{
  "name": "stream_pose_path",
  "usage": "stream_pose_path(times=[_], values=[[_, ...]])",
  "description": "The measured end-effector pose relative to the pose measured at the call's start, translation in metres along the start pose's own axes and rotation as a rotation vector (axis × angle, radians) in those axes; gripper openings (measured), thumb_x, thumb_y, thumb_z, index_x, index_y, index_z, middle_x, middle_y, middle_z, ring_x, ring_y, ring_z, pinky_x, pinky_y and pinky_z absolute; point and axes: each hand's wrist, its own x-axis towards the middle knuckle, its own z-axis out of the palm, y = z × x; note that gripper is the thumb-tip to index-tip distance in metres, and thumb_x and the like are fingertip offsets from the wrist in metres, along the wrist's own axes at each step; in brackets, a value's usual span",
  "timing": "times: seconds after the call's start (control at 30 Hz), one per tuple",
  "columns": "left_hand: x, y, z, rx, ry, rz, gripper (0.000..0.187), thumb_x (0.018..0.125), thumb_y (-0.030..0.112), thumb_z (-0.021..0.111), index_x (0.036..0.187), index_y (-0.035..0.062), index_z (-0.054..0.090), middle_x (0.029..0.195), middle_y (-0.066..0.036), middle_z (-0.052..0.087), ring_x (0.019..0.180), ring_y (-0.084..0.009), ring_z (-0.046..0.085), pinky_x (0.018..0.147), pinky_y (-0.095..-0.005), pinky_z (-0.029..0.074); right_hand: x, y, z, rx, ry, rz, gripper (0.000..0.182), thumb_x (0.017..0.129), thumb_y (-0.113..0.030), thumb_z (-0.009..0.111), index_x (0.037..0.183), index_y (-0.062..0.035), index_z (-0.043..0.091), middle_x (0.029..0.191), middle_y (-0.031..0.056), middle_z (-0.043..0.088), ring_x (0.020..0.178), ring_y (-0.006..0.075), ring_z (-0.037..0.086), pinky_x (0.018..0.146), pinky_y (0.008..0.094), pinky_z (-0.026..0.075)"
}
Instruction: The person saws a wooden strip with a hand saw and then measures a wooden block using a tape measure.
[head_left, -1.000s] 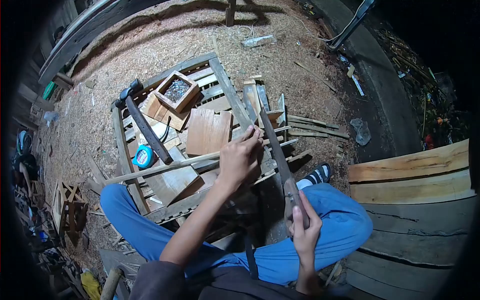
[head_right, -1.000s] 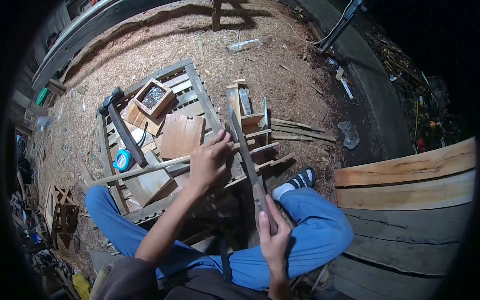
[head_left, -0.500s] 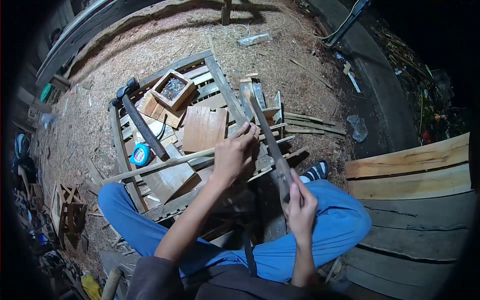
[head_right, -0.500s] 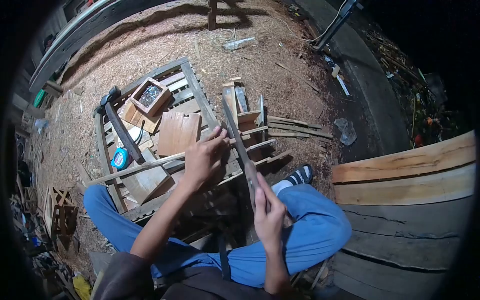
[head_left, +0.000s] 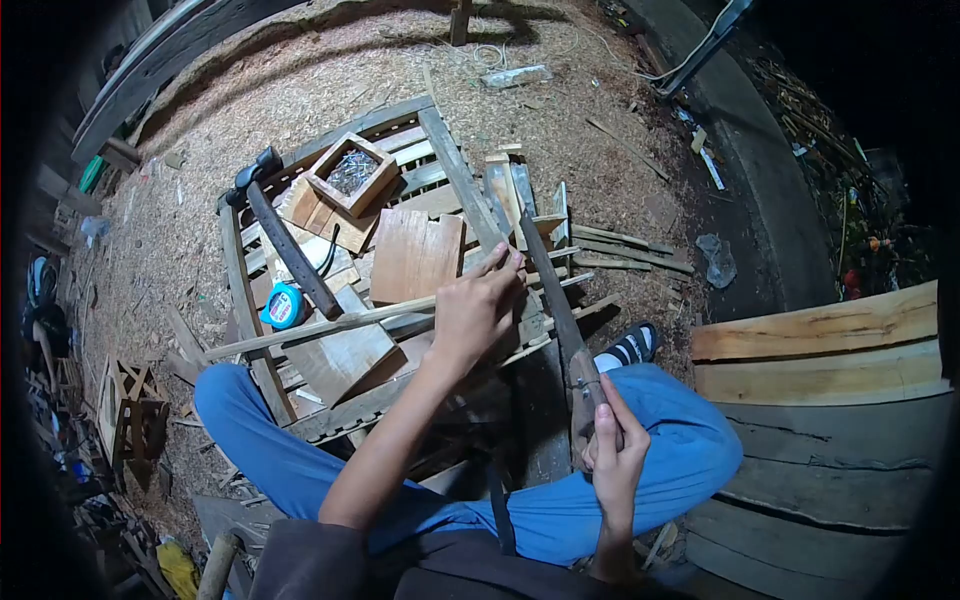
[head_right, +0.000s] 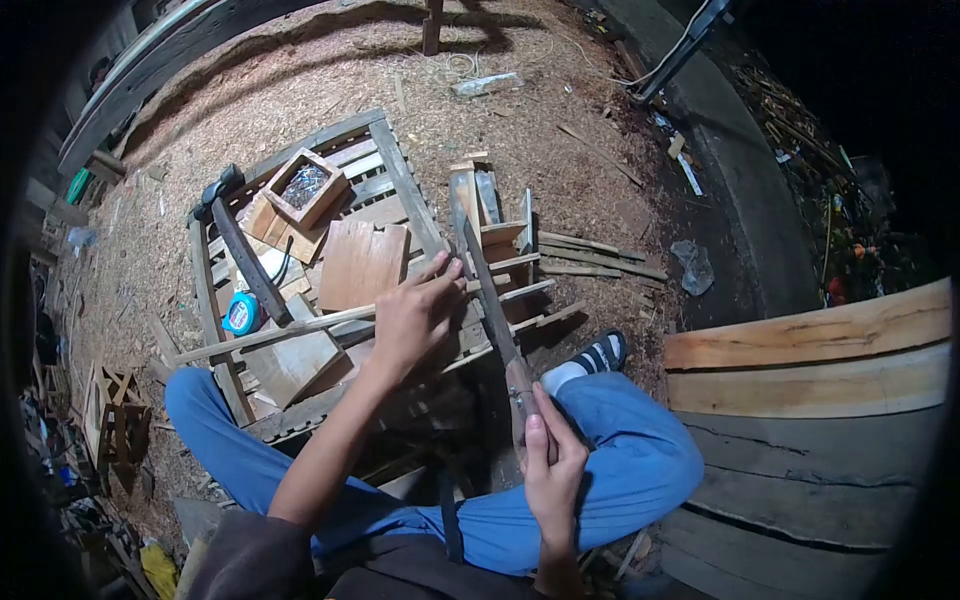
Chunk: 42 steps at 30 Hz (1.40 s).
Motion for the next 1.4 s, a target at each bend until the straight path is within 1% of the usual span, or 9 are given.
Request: stream_pose_path(times=[0.1,0.17,0.2,0.87,0.93,1.03,1.1,1.2,1.4], values=[[0.000,0.000,0.003,-0.007,0.020,0.006,0.039,0.093,0.025,0.075,0.131,0.0182,0.075,0.137,-0.014,0.070,0.105,-0.0335,0.075,0.084,-0.0422,0.061,0.015,-0.010,0.011,-0.049,-0.005,0.009,0.041,0.108,-0.016,0.059,0.144,0.0042,0.062,0.113,0.0087,0.076,0.066,0.0066,0.058,0.058,0.0238,0.047],[-0.001,0.003,0.001,-0.007,-0.002,0.003,0.038,0.094,0.025,0.074,0.131,0.0178,0.075,0.137,-0.013,0.070,0.104,-0.0338,0.075,0.084,-0.0423,0.061,0.045,-0.018,0.035,-0.107,-0.031,-0.240,0.041,0.108,-0.015,0.059,0.143,0.0065,0.061,0.123,0.0151,0.076,0.098,0.0176,0.072,0.085,0.0289,0.056],[0.000,0.001,0.003,-0.014,0.008,0.012,0.038,0.094,0.024,0.074,0.131,0.0175,0.074,0.136,-0.014,0.070,0.104,-0.0338,0.075,0.084,-0.0422,0.061,0.056,-0.026,0.042,-0.102,-0.047,-0.208,0.041,0.109,-0.015,0.058,0.143,0.0077,0.060,0.134,0.0195,0.071,0.126,0.0235,0.066,0.106,0.0323,0.049],[0.000,0.003,0.001,0.062,0.019,0.016,0.058,0.077,0.017,0.077,0.135,0.0108,0.069,0.134,-0.013,0.072,0.118,-0.0267,0.071,0.090,-0.0414,0.059,0.068,0.042,0.052,0.032,-0.010,-0.272,0.044,0.109,-0.022,0.058,0.145,0.0035,0.060,0.139,0.0193,0.069,0.129,0.0249,0.064,0.109,0.0351,0.048],[-0.002,0.003,-0.001,0.067,0.015,0.024,0.058,0.077,0.016,0.076,0.134,0.0104,0.069,0.134,-0.013,0.072,0.118,-0.0267,0.071,0.090,-0.0415,0.059,0.062,0.025,0.051,0.106,-0.042,-0.055,0.044,0.109,-0.020,0.058,0.146,0.0051,0.059,0.138,0.0176,0.069,0.126,0.0222,0.065,0.106,0.0329,0.048],[-0.001,0.001,0.000,0.089,-0.001,0.045,0.058,0.077,0.017,0.077,0.134,0.0118,0.069,0.133,-0.013,0.072,0.117,-0.0271,0.071,0.090,-0.0417,0.059,0.065,0.016,0.049,0.088,-0.018,-0.211,0.043,0.109,-0.018,0.057,0.144,0.0071,0.059,0.136,0.0161,0.070,0.118,0.0176,0.065,0.098,0.0288,0.052],[0.001,-0.001,0.005,0.051,0.048,0.004,0.049,0.085,0.019,0.076,0.133,0.0197,0.073,0.138,-0.011,0.070,0.102,-0.0330,0.075,0.086,-0.0426,0.060,0.048,0.012,0.037,0.033,-0.010,-0.207,0.042,0.109,-0.016,0.057,0.143,0.0078,0.060,0.135,0.0167,0.070,0.113,0.0157,0.066,0.093,0.0283,0.053],[0.000,0.000,0.004,0.029,0.057,-0.015,0.046,0.086,0.019,0.076,0.132,0.0197,0.074,0.137,-0.011,0.070,0.101,-0.0331,0.075,0.086,-0.0425,0.060,0.014,0.007,0.015,0.008,0.016,0.013,0.040,0.108,-0.015,0.058,0.142,0.0077,0.061,0.134,0.0178,0.071,0.116,0.0191,0.067,0.098,0.0320,0.052],[0.002,0.000,0.003,0.019,0.073,0.035,0.043,0.089,0.020,0.075,0.132,0.0194,0.074,0.136,-0.010,0.071,0.101,-0.0329,0.075,0.085,-0.0415,0.060,-0.006,0.027,-0.009,-0.070,0.025,-0.079,0.040,0.108,-0.014,0.058,0.143,0.0053,0.062,0.122,0.0155,0.074,0.093,0.0150,0.068,0.079,0.0268,0.053]])
